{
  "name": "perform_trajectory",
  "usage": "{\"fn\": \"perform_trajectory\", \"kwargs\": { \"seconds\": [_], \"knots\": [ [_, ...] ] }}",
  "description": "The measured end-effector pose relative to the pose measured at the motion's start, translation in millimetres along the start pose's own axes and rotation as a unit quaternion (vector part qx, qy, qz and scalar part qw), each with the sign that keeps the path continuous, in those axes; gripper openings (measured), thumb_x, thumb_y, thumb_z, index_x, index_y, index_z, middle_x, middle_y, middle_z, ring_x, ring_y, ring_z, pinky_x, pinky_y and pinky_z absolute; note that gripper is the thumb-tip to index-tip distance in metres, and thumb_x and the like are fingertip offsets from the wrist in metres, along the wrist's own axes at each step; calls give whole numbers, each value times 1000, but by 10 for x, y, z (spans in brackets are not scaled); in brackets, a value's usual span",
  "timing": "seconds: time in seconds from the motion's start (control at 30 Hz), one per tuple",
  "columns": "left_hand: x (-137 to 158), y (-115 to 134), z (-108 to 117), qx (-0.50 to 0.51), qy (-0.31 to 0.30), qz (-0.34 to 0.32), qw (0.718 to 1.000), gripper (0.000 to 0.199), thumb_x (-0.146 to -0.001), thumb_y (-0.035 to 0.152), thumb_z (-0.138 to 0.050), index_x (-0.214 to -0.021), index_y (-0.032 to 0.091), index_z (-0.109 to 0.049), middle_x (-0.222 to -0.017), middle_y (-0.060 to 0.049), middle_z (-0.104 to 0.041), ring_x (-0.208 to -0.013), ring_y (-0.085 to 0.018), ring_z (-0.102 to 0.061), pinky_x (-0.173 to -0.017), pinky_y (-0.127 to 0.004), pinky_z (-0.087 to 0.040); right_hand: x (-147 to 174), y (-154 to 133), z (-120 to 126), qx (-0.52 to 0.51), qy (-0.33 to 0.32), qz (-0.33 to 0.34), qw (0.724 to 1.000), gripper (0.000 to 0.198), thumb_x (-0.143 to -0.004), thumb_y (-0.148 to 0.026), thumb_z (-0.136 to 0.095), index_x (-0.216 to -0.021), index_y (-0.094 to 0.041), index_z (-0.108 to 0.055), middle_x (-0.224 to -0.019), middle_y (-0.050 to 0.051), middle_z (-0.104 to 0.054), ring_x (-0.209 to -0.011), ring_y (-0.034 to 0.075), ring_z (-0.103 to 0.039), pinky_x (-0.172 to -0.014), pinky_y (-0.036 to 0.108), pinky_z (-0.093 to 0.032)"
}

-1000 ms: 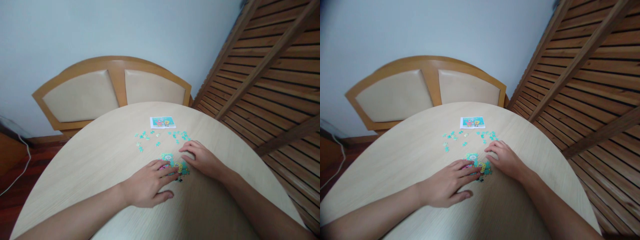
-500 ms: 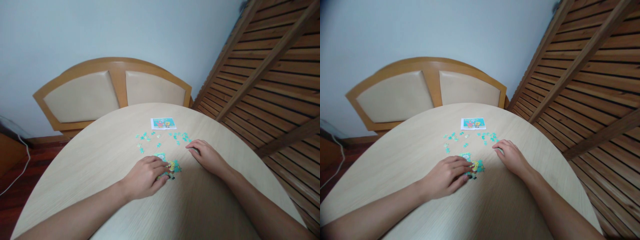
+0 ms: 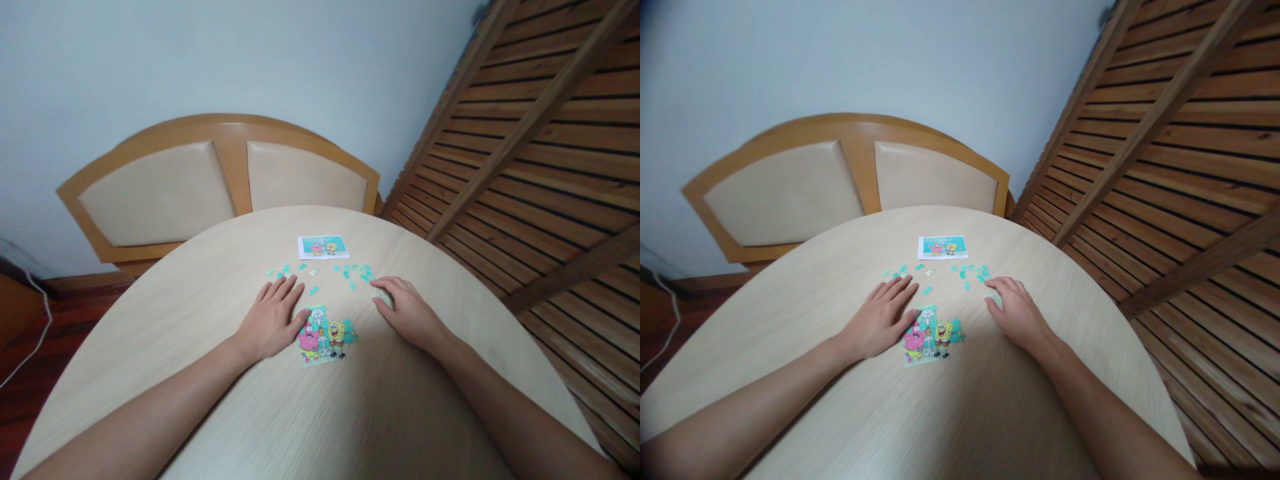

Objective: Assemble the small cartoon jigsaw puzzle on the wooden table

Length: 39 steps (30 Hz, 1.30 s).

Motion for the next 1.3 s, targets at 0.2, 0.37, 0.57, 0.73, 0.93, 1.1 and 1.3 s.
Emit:
{"fn": "perform_trajectory", "kwargs": {
  "seconds": [0.2,0.37,0.57,0.73,0.93,1.1,1.3],
  "knots": [
    [-3,-50,6,-17,15,58,998,56,-103,53,-36,-145,18,-48,-156,-11,-42,-146,-32,-35,-118,-54,-31,52,-54,-170,42,-97,6,994,56,-101,-42,-38,-150,-18,-46,-159,11,-40,-149,33,-31,-119,54,-31],
    [1,-50,27,0,47,35,998,49,-103,49,-41,-139,17,-51,-150,-13,-48,-142,-32,-40,-116,-53,-34,79,-146,-155,20,-156,42,987,54,-103,-45,-36,-152,-23,-43,-161,7,-35,-152,29,-24,-121,56,-25],
    [18,-19,102,44,94,-6,995,35,-101,40,-49,-125,17,-58,-137,-14,-57,-130,-31,-50,-111,-54,-41,67,-177,-111,-19,-126,61,990,47,-101,-41,-44,-145,-25,-52,-156,9,-45,-149,30,-30,-119,60,-28],
    [94,-11,273,36,88,4,995,26,-96,31,-52,-116,19,-61,-127,-11,-61,-114,-29,-58,-99,-51,-49,36,-98,-40,-32,-63,44,997,49,-97,-38,-51,-144,-21,-49,-148,13,-53,-140,28,-46,-117,51,-38],
    [199,-256,383,-19,8,69,997,26,-93,29,-51,-111,16,-63,-111,-14,-63,-102,-31,-61,-88,-46,-53,9,88,94,2,-32,-12,999,37,-90,-40,-62,-119,-17,-66,-120,15,-68,-115,32,-62,-103,51,-49],
    [166,-377,325,-7,6,52,999,23,-97,29,-49,-108,18,-66,-104,-11,-67,-97,-27,-64,-86,-41,-53,3,33,108,-24,-58,12,998,25,-92,-31,-57,-108,-19,-72,-112,12,-72,-107,28,-66,-99,47,-52],
    [79,-435,299,26,41,50,998,24,-96,27,-48,-103,18,-69,-102,-11,-69,-93,-26,-64,-83,-40,-53,2,-8,83,-40,-57,22,997,25,-94,-24,-53,-108,-19,-73,-110,11,-72,-105,27,-67,-98,47,-53]
  ]
}}
Point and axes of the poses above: each hand's wrist, its own x-axis away from the middle knuckle, its own z-axis out of the back of the hand, y = z × x, the point moved 6 cm from there along -x, towards the middle knuckle
